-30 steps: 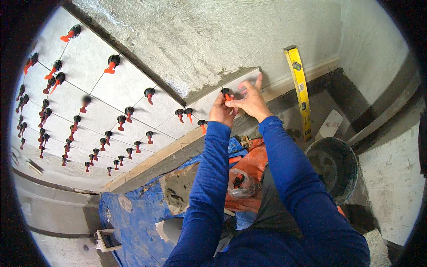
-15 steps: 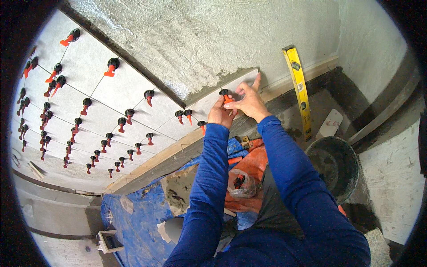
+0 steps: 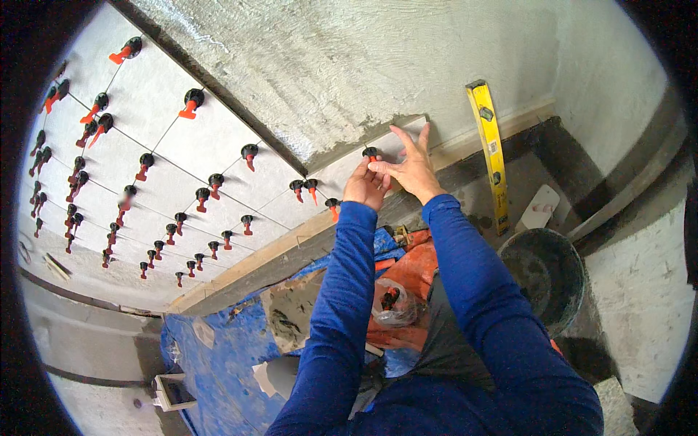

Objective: The person applies adhesive to a wall using a notched trowel, places a tile, and secures it with tile leveling clips. They then use a spirit level to check alignment and clean excess adhesive with a sponge.

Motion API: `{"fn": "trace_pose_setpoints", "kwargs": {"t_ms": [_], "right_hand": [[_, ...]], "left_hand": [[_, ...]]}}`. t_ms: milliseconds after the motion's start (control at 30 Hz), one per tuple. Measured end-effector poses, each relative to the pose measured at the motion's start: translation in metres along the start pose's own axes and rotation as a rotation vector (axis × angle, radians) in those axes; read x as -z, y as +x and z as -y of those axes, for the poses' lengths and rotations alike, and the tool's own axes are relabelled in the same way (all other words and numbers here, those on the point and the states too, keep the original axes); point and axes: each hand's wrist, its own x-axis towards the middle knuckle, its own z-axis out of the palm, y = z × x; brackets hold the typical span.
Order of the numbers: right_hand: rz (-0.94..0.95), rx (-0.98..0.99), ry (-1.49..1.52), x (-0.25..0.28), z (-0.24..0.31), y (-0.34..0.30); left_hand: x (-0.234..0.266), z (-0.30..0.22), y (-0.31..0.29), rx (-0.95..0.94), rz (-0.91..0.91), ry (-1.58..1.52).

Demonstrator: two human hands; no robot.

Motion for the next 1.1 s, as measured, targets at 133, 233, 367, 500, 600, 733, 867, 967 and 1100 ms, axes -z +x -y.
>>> {"fn": "trace_pose_setpoints", "kwargs": {"t_ms": [133,233,367,500,600,733,867,967,1100], "right_hand": [[-0.048,0.023,-0.069,-0.003,0.003,-0.003],[-0.104,0.059,-0.122,-0.005,0.007,-0.006],[-0.131,0.095,-0.278,-0.005,0.012,-0.008],[0.014,-0.011,-0.089,-0.002,0.016,-0.006],[0.062,-0.044,0.019,-0.003,0.018,-0.002],[0.100,-0.012,0.034,-0.004,0.018,0.004],[0.130,0.008,0.085,-0.003,0.016,0.006],[0.140,0.011,0.108,-0.002,0.016,0.006],[0.160,0.014,0.117,0.000,0.019,0.006]], "left_hand": [[-0.001,0.001,0.001,-0.003,-0.014,-0.027],[-0.002,0.002,0.001,-0.012,-0.016,-0.021],[-0.002,0.002,0.001,-0.015,-0.001,0.003],[-0.001,0.004,0.002,-0.017,0.010,-0.006],[0.000,0.005,0.001,-0.002,0.028,-0.040],[0.000,0.005,0.002,0.017,0.016,-0.056],[0.000,0.005,0.004,0.055,-0.044,-0.094],[0.001,0.007,0.006,0.068,-0.050,-0.091],[0.004,0.009,0.007,0.073,-0.021,-0.167]]}}
